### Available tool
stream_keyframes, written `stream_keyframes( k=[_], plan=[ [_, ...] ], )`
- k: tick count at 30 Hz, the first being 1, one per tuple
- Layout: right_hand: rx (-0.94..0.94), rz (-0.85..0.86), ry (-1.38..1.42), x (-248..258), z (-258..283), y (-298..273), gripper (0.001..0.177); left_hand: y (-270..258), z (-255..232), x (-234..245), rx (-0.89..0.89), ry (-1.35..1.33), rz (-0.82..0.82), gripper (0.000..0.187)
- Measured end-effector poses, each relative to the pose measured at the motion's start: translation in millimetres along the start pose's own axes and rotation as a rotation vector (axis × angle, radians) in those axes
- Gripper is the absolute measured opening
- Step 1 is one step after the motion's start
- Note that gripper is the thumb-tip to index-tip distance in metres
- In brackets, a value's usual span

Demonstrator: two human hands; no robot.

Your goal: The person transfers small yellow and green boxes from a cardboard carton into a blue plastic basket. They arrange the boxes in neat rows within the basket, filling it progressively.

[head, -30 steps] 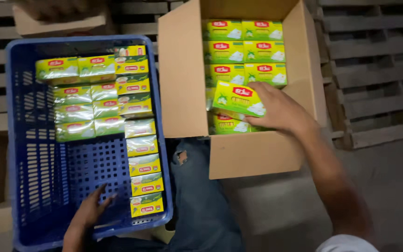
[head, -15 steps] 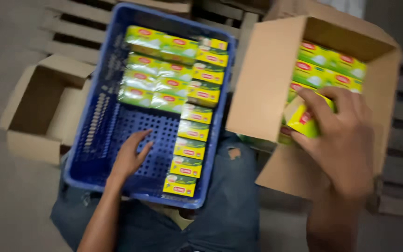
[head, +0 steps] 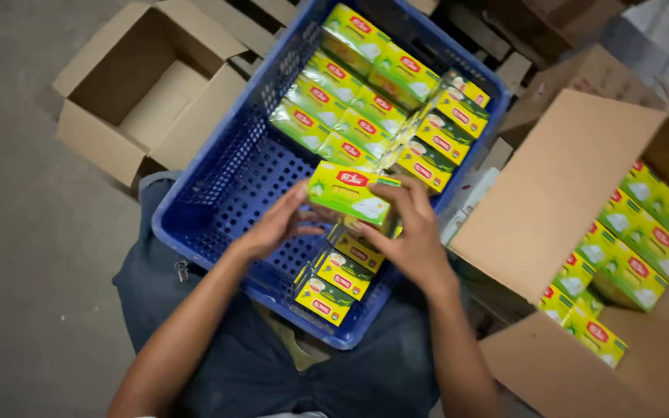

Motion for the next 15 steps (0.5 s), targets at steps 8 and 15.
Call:
stream_keyframes(
  k=[8,15],
  plan=[
    [-0.057,-0.026,0.019,-68,-17,28,0.057,34,-32,16,-0.025,-0.144,-0.417,0.067],
    [-0.116,-0.094,-0.04,-86,-27,20,0.062,156,-13,68,-0.184,0.194,-0.698,0.06]
  ],
)
Point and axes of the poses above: each hand's wrist, its own y-axis towards the middle knuckle, its own x-axis out of the back of the hand, z = x × y, the point moved 7 cm from there along y, towards the middle knuckle, and after that the axes turned 5 degrees about -x, right-handed, at the moved point
